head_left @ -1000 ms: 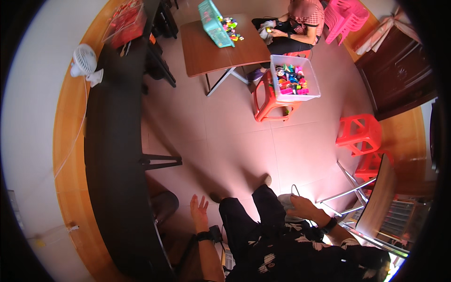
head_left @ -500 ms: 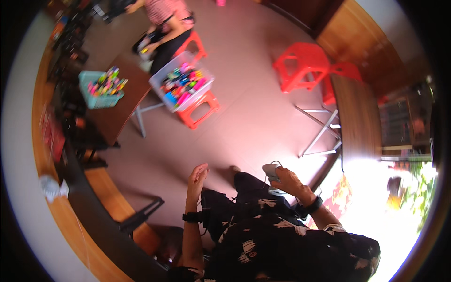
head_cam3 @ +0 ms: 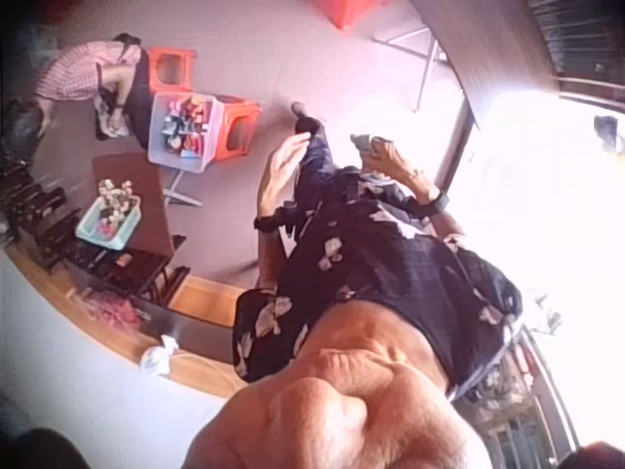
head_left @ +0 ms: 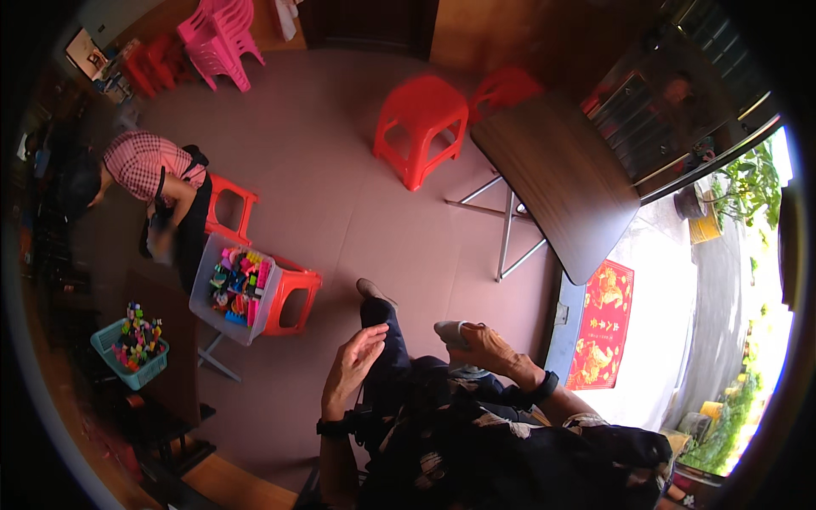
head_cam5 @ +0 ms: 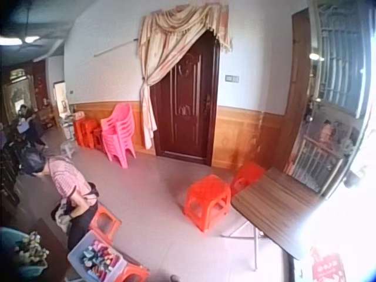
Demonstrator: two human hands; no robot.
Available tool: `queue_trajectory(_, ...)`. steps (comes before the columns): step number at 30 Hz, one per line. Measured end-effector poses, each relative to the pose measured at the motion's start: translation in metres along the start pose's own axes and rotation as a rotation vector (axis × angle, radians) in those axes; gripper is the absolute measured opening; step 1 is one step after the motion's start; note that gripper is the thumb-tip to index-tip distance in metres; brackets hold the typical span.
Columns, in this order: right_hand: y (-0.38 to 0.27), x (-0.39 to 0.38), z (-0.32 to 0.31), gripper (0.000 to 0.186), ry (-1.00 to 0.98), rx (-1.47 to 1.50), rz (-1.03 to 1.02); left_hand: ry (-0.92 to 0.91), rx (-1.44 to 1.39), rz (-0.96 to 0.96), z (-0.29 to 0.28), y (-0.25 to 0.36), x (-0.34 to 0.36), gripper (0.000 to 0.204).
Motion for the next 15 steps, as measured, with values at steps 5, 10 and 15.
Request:
queue_trajectory(5, -0.033, 0.089, -0.019, 0.036, -0.089, 0.006, -0.064, -0.002, 0.045, 0.167, -0.046, 0.018, 0.054, 0.033)
queue_trajectory(10, -0.07, 0.164, -0.075, 0.03, -0.049, -0.002, -0.266, -0.09, 0.208, 0.112, -0.083, 0.072, 0.12, 0.043)
queue_trajectory(15, -0.124, 0.199, -0.163, 0.029, 0.191, 0.247, -0.378, -0.123, 0.191, 0.14, -0.105, 0.098, 0.199, 0.067)
Point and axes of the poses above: each hand's wrist, its own x-axis towards the middle knuckle, its own z-axis out of the palm, y = z × x, the point moved 8 cm from there along x, towards the middle knuckle, and after that the axes turned 5 degrees about z, right-handed, at the moved point
